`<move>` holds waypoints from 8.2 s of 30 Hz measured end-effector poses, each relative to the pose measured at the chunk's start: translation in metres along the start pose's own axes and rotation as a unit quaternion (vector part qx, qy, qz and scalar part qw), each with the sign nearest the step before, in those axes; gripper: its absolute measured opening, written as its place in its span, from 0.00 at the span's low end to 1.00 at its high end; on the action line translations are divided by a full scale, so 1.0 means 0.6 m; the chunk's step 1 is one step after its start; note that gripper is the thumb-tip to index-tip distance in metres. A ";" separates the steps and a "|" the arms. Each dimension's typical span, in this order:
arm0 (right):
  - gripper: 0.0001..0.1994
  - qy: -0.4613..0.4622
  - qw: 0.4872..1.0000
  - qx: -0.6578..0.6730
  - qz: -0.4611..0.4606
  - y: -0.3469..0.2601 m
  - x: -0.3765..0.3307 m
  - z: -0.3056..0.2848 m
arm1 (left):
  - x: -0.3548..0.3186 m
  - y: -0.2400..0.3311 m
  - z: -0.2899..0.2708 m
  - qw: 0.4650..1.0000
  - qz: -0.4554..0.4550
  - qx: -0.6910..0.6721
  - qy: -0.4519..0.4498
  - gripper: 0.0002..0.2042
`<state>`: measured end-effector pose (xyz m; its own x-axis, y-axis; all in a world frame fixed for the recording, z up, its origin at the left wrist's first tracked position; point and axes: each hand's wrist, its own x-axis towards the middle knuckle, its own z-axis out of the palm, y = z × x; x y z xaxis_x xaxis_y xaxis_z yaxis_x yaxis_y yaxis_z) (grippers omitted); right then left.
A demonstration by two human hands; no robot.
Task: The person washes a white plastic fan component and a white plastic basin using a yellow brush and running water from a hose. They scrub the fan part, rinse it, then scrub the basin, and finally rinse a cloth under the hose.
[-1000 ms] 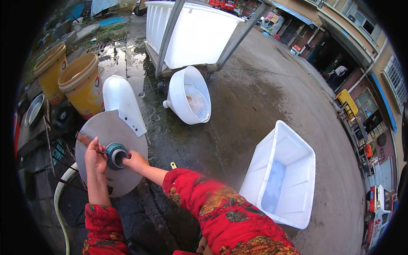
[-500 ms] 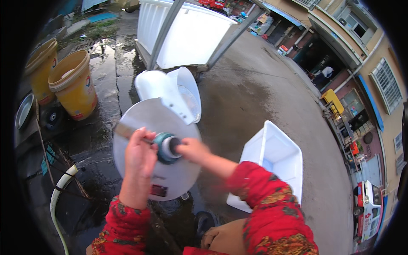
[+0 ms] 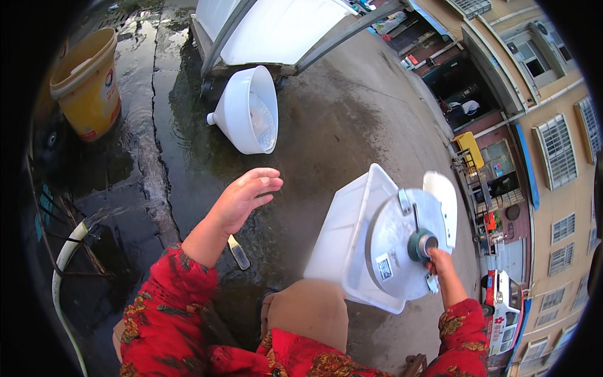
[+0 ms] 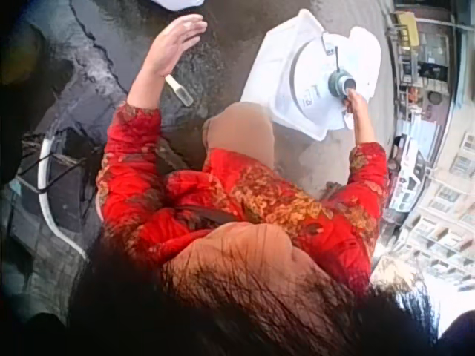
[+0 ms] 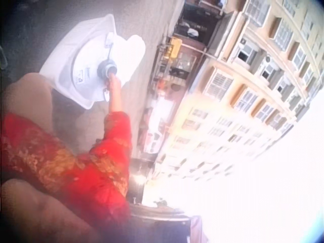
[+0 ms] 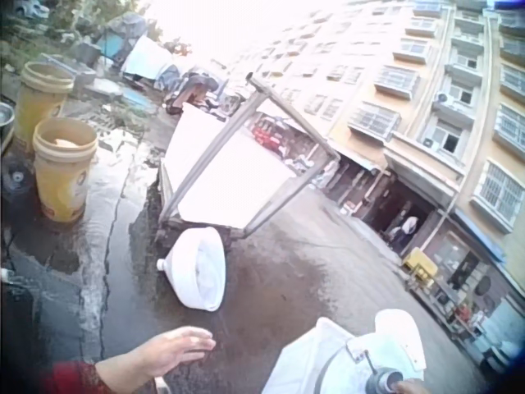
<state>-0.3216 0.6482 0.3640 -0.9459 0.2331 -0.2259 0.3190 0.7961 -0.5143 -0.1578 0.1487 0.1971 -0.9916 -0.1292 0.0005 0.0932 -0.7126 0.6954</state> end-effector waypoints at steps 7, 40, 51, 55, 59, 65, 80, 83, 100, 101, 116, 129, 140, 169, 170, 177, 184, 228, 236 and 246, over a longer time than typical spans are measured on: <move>0.16 -0.022 0.993 -0.024 0.114 0.129 0.100 0.028 | 0.033 -0.069 -0.038 0.990 -0.109 0.058 0.072 0.13; 0.20 -0.275 0.838 -0.005 -0.471 -0.383 0.301 0.612 | 0.040 -0.105 -0.141 0.947 -0.113 0.114 0.279 0.13; 0.15 -0.134 0.855 0.298 -0.403 -0.450 0.144 0.927 | -0.091 -0.048 -0.213 0.925 -0.072 0.086 0.362 0.10; 0.19 -0.182 0.825 0.488 -0.218 -0.445 0.223 0.783 | -0.080 -0.045 -0.228 0.930 -0.067 0.067 0.355 0.09; 0.25 -0.217 0.824 0.522 -0.028 -0.349 0.247 0.657 | -0.047 -0.061 -0.235 0.935 -0.063 0.061 0.343 0.09; 0.24 -0.301 0.809 0.501 0.069 -0.243 0.222 0.560 | -0.023 -0.112 -0.228 0.935 -0.046 0.158 0.313 0.10; 0.22 -0.435 0.685 0.579 -0.081 -0.466 -0.011 0.549 | -0.071 -0.077 -0.179 0.804 0.163 0.485 0.303 0.49; 0.18 -0.572 0.555 0.553 -0.242 -0.519 -0.123 0.619 | -0.076 -0.072 -0.195 0.747 0.196 0.508 0.381 0.60; 0.08 -0.581 0.771 0.009 -0.261 -0.433 -0.040 0.812 | -0.252 -0.120 -0.461 0.800 0.014 0.067 0.596 0.18; 0.10 -0.454 0.851 0.014 -0.263 -0.403 -0.013 0.850 | -0.260 -0.116 -0.469 0.798 0.009 0.067 0.599 0.19; 0.08 -0.251 0.903 0.122 -0.328 -0.351 0.180 0.647 | -0.271 -0.101 -0.517 0.782 -0.006 0.105 0.615 0.16; 0.21 -0.361 0.779 0.356 -0.369 -0.576 -0.146 0.364 | -0.266 -0.134 -0.573 0.769 -0.043 -0.033 0.637 0.18; 0.23 -0.426 0.734 0.272 -0.454 -0.721 -0.376 0.431 | -0.225 -0.185 -0.654 0.723 0.016 -0.099 0.683 0.17; 0.13 -0.556 0.817 -0.023 -0.150 -0.217 -0.311 1.093 | -0.264 -0.111 -0.581 0.764 -0.027 -0.073 0.640 0.19; 0.14 -0.589 0.790 -0.055 -0.158 -0.236 -0.287 1.065 | -0.264 -0.108 -0.578 0.767 -0.038 -0.050 0.638 0.18; 0.16 -0.686 0.649 -0.243 -0.222 -0.409 -0.131 0.754 | -0.259 -0.100 -0.568 0.738 0.005 -0.091 0.669 0.15; 0.16 -0.577 0.763 0.017 -0.291 -0.448 -0.049 0.583 | -0.267 -0.092 -0.560 0.764 -0.031 -0.063 0.641 0.19; 0.19 -0.119 0.565 -0.244 -0.779 -0.270 -0.299 1.083 | -0.270 -0.063 -0.542 0.749 -0.040 0.280 0.600 0.23; 0.18 -0.245 0.560 -0.146 -0.778 -0.265 -0.296 1.096 | -0.245 -0.107 -0.525 0.698 0.007 0.271 0.663 0.19; 0.20 -0.350 0.567 -0.115 -0.737 -0.264 -0.320 1.100 | -0.227 -0.142 -0.536 0.715 -0.014 0.261 0.649 0.16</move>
<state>-0.1511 0.1084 -0.0571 0.1056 -0.9944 -0.0052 -0.8795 -0.0909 -0.4672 -0.0021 0.0050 -0.0936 -0.0436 -0.8920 -0.4500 -0.3080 -0.4164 0.8554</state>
